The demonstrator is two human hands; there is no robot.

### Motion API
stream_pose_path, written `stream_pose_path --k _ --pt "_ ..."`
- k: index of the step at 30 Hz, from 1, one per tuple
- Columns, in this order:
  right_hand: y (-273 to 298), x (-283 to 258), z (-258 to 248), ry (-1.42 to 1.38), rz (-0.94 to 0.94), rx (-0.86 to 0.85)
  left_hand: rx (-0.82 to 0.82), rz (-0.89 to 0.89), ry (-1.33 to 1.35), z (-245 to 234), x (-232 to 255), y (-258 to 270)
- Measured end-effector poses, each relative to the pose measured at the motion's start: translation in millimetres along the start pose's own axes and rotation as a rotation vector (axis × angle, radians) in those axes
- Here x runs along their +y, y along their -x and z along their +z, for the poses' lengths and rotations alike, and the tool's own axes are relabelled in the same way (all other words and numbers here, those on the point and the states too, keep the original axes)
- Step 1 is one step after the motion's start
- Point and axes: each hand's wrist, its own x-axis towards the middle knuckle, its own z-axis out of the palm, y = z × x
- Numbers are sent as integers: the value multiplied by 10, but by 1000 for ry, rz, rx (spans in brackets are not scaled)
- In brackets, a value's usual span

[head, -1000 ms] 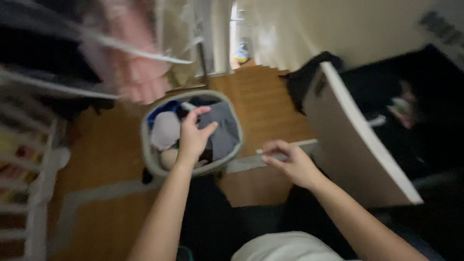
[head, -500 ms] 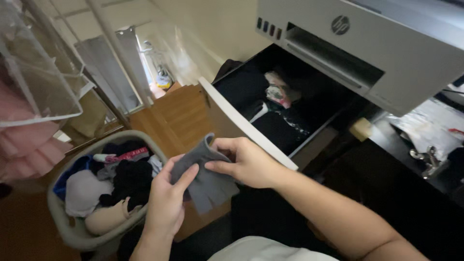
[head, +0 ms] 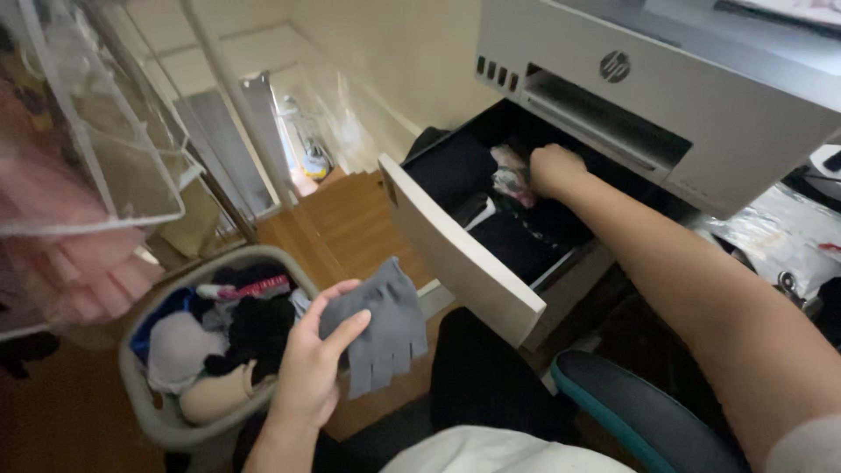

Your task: The person folds several pieces of dark clothing by hand, smoothing and aligning edges before placing them into an open drawer. The person also folds a pair of gray gloves and places them in the same drawer.

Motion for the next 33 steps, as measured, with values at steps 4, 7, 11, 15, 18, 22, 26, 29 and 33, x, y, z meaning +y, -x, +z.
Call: stream_pose_path --k 4,7,11,15,18,22,26,29,33 --pt "-647 278 407 -30 18 234 6 14 -51 -104 -138 -36" --pt "-980 362 661 -255 33 416 -38 28 -83 -278 -279 -126" --pt "-1225 320 802 -467 110 737 -117 -27 -96 -414 -362 -369" --pt "-1272 403 921 -381 173 465 -92 -40 -13 -132 -308 -447" --pt "-1379 412 994 -6 66 345 -40 58 -76 317 -164 -429" --pt "-1499 426 1057 -31 51 359 -137 46 -86 983 26 -549" --pt "-1504 438 999 -352 99 387 -250 226 -137 1470 71 -756" --pt "-1464 436 971 -380 136 550 -271 204 -129 1595 41 -888" --pt "-1413 448 921 -169 97 446 -251 207 -145 1662 -93 -1094"
